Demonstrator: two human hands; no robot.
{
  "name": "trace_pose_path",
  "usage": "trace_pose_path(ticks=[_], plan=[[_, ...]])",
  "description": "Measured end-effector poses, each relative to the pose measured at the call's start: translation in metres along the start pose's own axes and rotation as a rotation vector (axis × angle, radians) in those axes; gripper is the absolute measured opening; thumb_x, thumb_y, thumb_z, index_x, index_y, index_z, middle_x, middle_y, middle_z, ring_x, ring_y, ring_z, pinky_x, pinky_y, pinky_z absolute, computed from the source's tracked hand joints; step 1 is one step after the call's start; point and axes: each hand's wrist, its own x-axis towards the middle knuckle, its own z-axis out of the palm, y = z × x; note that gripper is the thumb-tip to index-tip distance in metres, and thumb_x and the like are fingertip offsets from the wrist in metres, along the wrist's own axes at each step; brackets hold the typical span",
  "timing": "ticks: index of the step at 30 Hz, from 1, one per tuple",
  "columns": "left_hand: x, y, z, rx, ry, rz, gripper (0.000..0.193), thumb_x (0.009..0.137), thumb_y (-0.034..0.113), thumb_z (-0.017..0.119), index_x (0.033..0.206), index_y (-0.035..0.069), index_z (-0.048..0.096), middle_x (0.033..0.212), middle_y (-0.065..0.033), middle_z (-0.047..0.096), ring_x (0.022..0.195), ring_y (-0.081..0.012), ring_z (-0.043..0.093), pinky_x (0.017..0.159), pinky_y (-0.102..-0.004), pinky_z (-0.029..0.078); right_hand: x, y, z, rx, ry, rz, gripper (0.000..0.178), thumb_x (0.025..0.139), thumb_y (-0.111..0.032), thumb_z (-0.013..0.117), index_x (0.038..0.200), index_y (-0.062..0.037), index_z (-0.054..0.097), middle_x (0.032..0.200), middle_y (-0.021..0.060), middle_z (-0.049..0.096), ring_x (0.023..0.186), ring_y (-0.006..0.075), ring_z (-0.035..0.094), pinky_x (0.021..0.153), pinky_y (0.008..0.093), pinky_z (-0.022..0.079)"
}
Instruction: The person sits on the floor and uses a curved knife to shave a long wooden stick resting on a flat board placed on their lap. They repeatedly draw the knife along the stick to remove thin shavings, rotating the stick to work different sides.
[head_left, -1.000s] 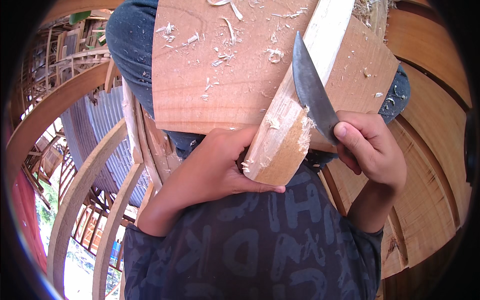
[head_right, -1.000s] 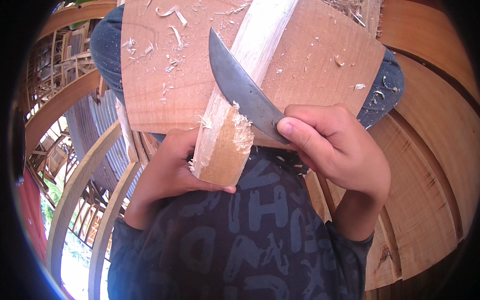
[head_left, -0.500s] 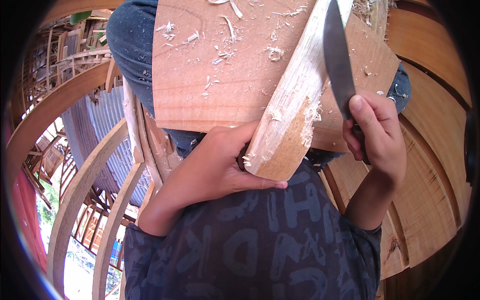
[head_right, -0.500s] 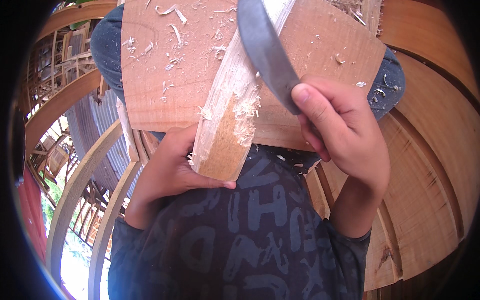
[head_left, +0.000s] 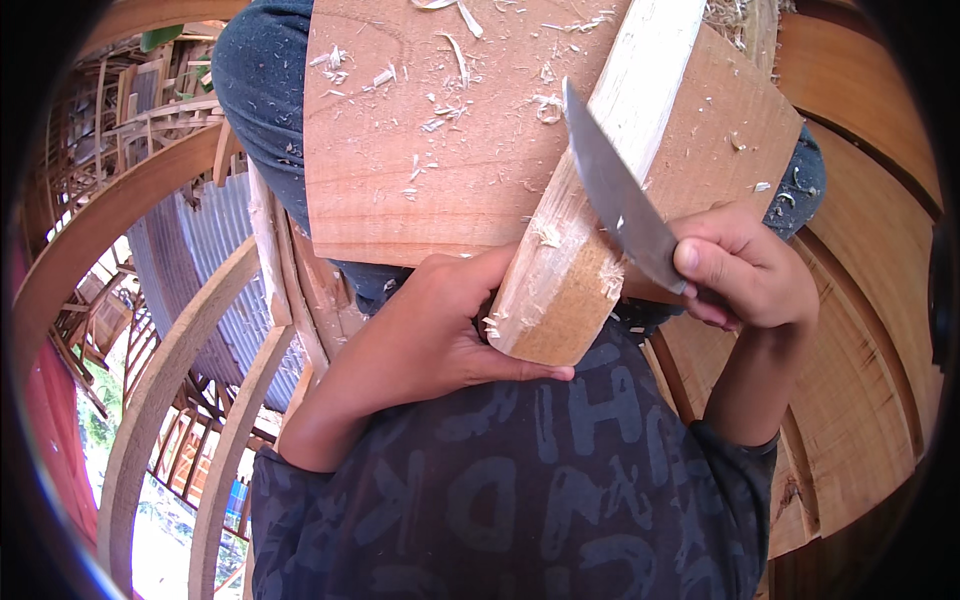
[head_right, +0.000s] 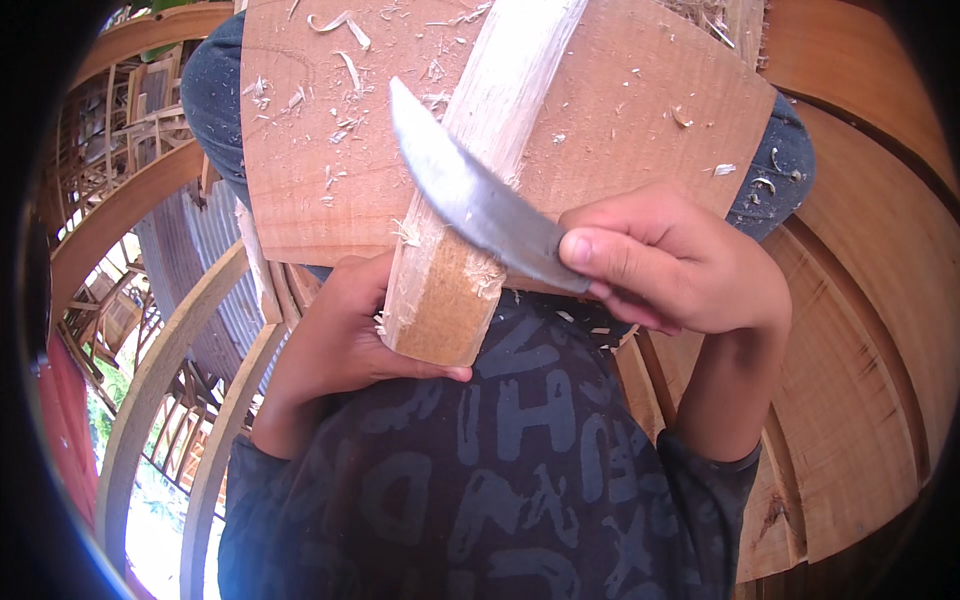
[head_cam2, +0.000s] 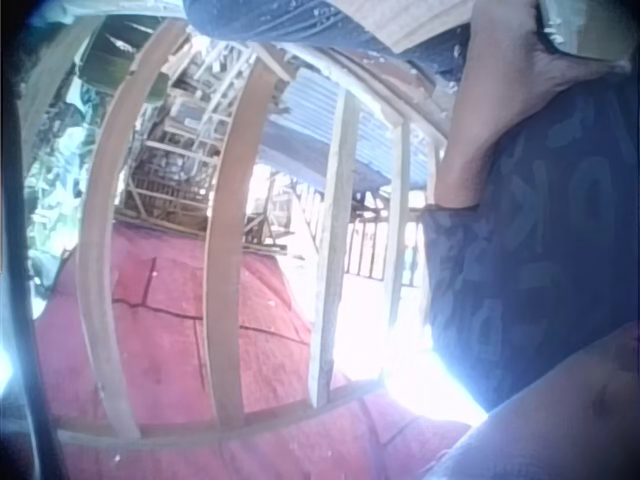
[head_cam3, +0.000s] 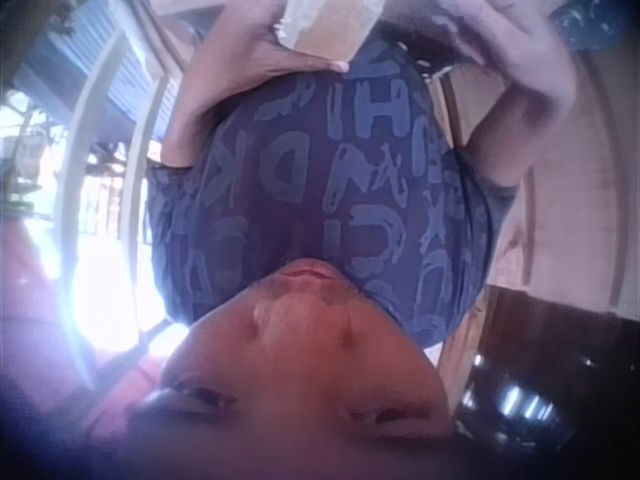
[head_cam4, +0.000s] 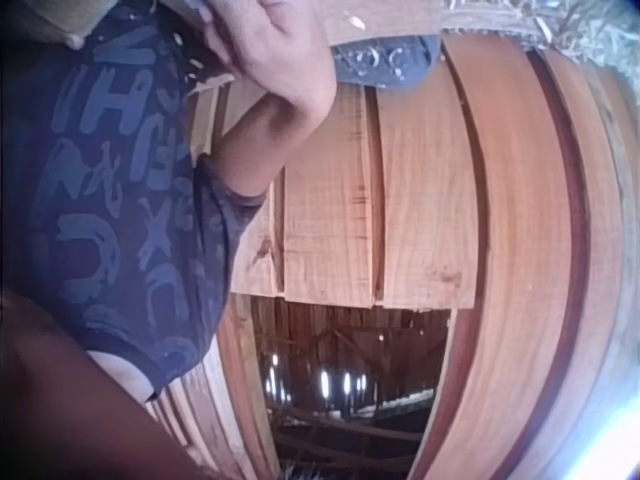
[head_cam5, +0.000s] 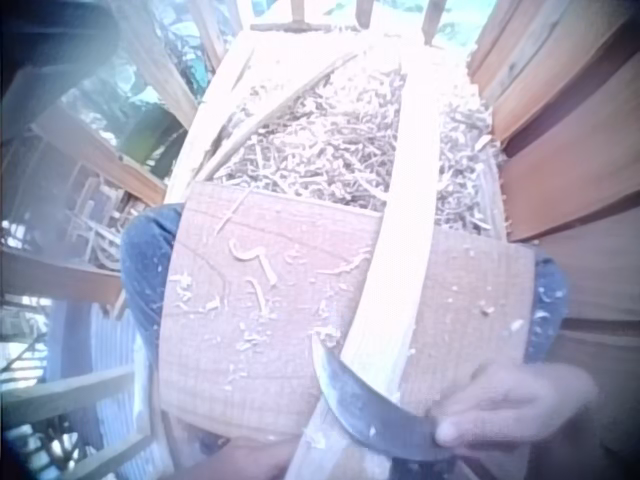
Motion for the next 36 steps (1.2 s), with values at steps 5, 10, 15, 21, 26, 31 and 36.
trace_pose_path(ticks=[5,10,15,21,26,31,36], plan=[[0.000,0.000,-0.001,0.041,0.015,0.024,0.061,0.067,0.024,0.082,0.115,-0.002,0.053,0.092,-0.0157,0.067,0.087,-0.0249,0.067,0.073,-0.0314,0.051,0.001,-0.006,0.008,0.061,-0.032,-0.106,0.039,0.098,-0.024,0.042,0.067,-0.0022,0.049,0.049,-0.0018,0.044,0.037,0.0021,0.038,0.034,0.0178,0.029],[0.002,0.003,-0.002,0.023,0.004,0.016,0.061,0.067,0.023,0.082,0.115,-0.002,0.053,0.092,-0.0160,0.067,0.089,-0.0261,0.066,0.075,-0.0320,0.050,-0.006,-0.010,0.011,-0.118,0.272,-0.087,0.039,0.097,-0.024,0.044,0.066,-0.0025,0.050,0.048,-0.0021,0.044,0.039,0.0032,0.039,0.036,0.0191,0.029],[0.001,0.003,0.000,-0.019,0.023,-0.042,0.062,0.061,0.019,0.086,0.111,-0.001,0.056,0.094,-0.0098,0.066,0.089,-0.0182,0.064,0.078,-0.0295,0.048,-0.006,-0.011,0.020,-0.163,0.225,-0.087,0.037,0.097,-0.023,0.046,0.066,-0.0017,0.051,0.046,-0.0016,0.043,0.040,0.0051,0.040,0.038,0.0220,0.031],[-0.001,-0.002,0.001,-0.008,0.044,-0.035,0.062,0.058,0.017,0.088,0.109,0.000,0.057,0.095,-0.0073,0.066,0.089,-0.0140,0.062,0.079,-0.0274,0.047,-0.005,-0.010,0.022,-0.329,0.231,-0.170,0.039,0.097,-0.023,0.045,0.064,-0.0035,0.050,0.046,-0.0010,0.043,0.039,0.0052,0.039,0.039,0.0219,0.030],[0.003,0.006,-0.001,-0.017,0.018,-0.060,0.060,0.059,0.016,0.087,0.109,-0.001,0.058,0.093,-0.0079,0.066,0.088,-0.0141,0.063,0.079,-0.0280,0.047,-0.020,-0.026,0.024,-0.140,0.544,0.042,0.034,0.095,-0.021,0.049,0.067,-0.0011,0.050,0.049,0.0059,0.043,0.042,0.0146,0.044,0.043,0.0290,0.034],[-0.001,0.003,-0.001,-0.048,0.020,-0.082,0.061,0.059,0.016,0.087,0.109,0.000,0.058,0.094,-0.0086,0.067,0.088,-0.0150,0.063,0.079,-0.0286,0.047,-0.010,-0.013,0.031,-0.334,0.331,-0.129,0.039,0.098,-0.022,0.044,0.064,-0.0028,0.049,0.047,-0.0022,0.043,0.041,0.0033,0.039,0.038,0.0210,0.029],[0.000,0.001,0.000,-0.063,0.035,-0.061,0.061,0.059,0.017,0.086,0.111,0.000,0.057,0.097,-0.0092,0.067,0.091,-0.0174,0.064,0.081,-0.0289,0.047,-0.014,-0.023,0.039,-0.237,0.484,0.004,0.036,0.097,-0.021,0.045,0.067,-0.0014,0.050,0.048,-0.0015,0.043,0.042,0.0044,0.040,0.039,0.0221,0.030]])
